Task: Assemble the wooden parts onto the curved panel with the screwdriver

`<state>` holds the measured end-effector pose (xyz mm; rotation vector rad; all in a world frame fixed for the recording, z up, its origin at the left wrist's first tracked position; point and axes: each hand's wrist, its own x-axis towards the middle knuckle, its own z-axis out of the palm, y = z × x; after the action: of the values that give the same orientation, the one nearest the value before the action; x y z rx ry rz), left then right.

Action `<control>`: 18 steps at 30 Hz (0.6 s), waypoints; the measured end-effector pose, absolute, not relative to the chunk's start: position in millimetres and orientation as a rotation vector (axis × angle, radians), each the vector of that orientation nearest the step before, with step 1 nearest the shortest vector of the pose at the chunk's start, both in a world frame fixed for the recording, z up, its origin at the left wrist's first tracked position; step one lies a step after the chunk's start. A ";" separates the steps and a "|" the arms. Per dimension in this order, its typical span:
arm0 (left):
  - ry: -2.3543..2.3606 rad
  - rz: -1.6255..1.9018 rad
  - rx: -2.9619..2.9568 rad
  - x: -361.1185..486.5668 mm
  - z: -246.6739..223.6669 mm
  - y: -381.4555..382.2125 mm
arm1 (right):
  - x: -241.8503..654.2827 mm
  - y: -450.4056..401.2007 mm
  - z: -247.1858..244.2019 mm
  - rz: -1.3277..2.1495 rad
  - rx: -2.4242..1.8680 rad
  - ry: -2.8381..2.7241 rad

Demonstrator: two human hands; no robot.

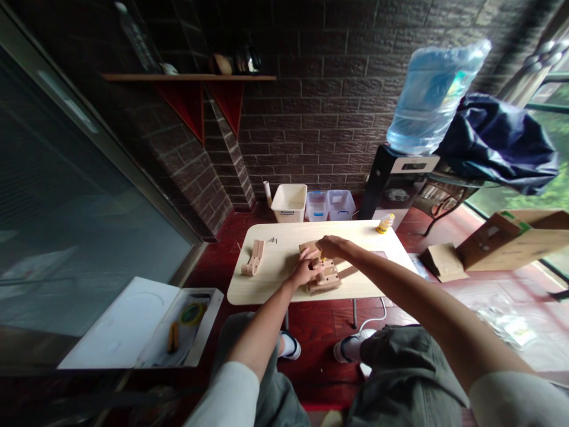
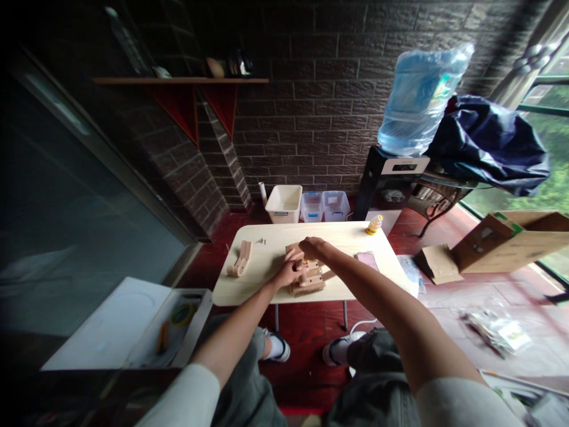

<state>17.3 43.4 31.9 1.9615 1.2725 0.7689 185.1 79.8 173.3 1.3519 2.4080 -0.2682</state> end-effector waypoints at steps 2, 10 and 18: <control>1.259 0.740 1.977 17.7 35.4 42.3 | 184.2 79.7 169.9 -0.244 1.343 2.419; 1.279 0.720 1.982 18.1 43.4 38.2 | 189.5 76.8 185.2 -0.206 1.361 2.405; 1.250 0.725 1.977 17.7 36.4 42.4 | 183.1 66.9 180.6 -0.186 1.325 2.485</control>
<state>17.7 42.4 36.4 1.9771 1.2502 0.7252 183.1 66.9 180.6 1.3253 2.4851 -0.1859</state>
